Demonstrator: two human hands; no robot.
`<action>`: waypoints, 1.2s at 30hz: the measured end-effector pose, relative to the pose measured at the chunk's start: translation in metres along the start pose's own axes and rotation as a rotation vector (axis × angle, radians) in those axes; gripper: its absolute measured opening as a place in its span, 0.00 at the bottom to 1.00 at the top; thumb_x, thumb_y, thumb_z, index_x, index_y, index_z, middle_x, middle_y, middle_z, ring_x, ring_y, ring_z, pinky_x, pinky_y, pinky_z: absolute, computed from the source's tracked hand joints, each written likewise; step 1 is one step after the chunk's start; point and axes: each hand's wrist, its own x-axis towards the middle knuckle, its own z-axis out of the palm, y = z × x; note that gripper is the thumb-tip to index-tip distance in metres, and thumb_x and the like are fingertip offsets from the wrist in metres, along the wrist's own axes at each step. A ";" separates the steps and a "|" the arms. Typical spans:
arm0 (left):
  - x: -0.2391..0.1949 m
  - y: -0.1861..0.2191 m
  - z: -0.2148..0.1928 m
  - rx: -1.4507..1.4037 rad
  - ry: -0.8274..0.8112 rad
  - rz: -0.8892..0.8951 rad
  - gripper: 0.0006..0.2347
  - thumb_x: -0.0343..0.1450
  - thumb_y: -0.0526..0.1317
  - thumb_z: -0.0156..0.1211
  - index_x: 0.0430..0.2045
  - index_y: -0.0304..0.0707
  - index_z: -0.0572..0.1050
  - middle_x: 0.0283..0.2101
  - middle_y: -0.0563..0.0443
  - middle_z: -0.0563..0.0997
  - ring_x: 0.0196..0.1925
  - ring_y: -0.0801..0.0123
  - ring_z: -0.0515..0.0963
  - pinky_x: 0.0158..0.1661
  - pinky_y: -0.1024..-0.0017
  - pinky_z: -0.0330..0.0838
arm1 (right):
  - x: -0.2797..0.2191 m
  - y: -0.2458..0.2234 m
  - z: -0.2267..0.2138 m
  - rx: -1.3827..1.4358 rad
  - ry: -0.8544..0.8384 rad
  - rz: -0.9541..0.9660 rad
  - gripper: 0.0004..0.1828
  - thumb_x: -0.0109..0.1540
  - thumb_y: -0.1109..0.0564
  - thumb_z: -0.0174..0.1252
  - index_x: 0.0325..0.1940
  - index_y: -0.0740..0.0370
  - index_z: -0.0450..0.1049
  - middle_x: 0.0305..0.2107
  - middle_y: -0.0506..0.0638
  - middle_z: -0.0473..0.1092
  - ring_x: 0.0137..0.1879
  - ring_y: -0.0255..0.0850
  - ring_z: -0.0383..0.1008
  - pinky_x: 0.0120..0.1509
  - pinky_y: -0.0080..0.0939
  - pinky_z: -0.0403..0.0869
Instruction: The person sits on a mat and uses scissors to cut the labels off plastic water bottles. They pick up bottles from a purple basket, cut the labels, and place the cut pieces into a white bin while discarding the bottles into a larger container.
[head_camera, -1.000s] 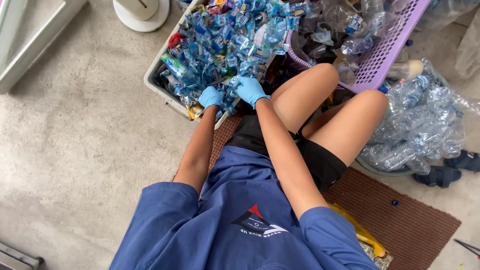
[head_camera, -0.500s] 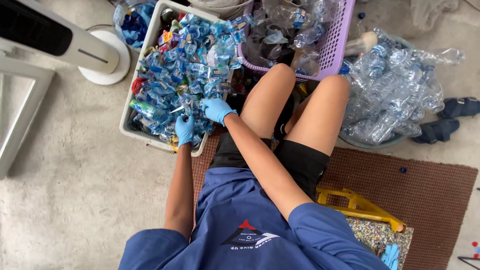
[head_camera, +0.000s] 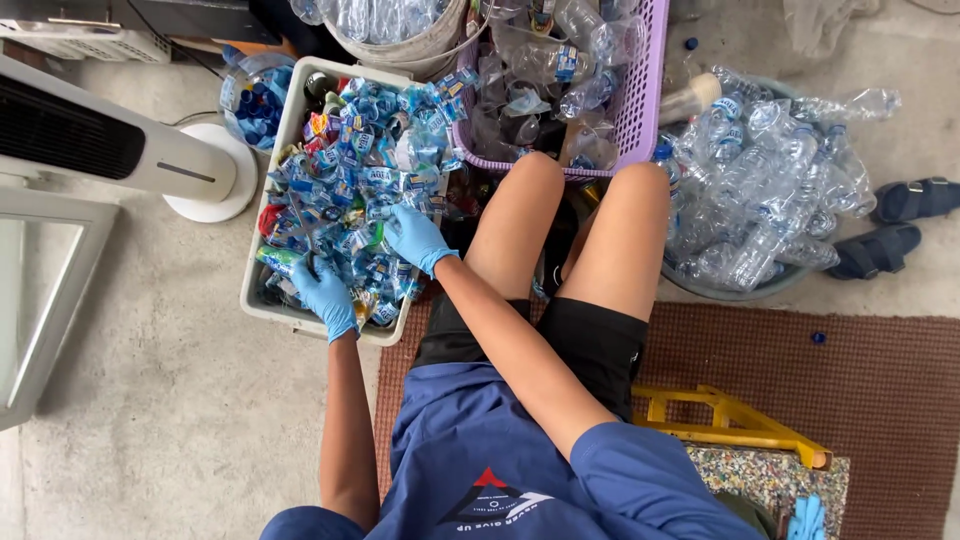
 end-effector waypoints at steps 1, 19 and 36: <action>0.001 -0.001 0.000 -0.011 0.069 0.028 0.03 0.78 0.35 0.57 0.42 0.40 0.75 0.38 0.43 0.77 0.46 0.56 0.80 0.50 0.62 0.74 | 0.008 0.008 0.010 0.098 0.090 -0.064 0.17 0.64 0.51 0.57 0.58 0.47 0.72 0.48 0.56 0.76 0.57 0.54 0.77 0.59 0.51 0.78; 0.001 0.146 -0.007 -0.336 0.130 -0.021 0.08 0.81 0.39 0.53 0.52 0.41 0.72 0.54 0.38 0.79 0.55 0.65 0.74 0.61 0.60 0.65 | -0.032 -0.144 -0.027 0.697 -0.108 -0.222 0.24 0.71 0.47 0.56 0.66 0.64 0.71 0.59 0.68 0.71 0.68 0.63 0.68 0.74 0.55 0.68; -0.020 0.302 0.163 -0.650 -0.368 0.428 0.13 0.78 0.24 0.45 0.54 0.32 0.74 0.56 0.39 0.78 0.61 0.58 0.74 0.63 0.54 0.66 | 0.034 -0.061 -0.196 1.018 0.338 -0.219 0.16 0.66 0.64 0.56 0.57 0.58 0.76 0.43 0.51 0.76 0.49 0.38 0.76 0.58 0.46 0.79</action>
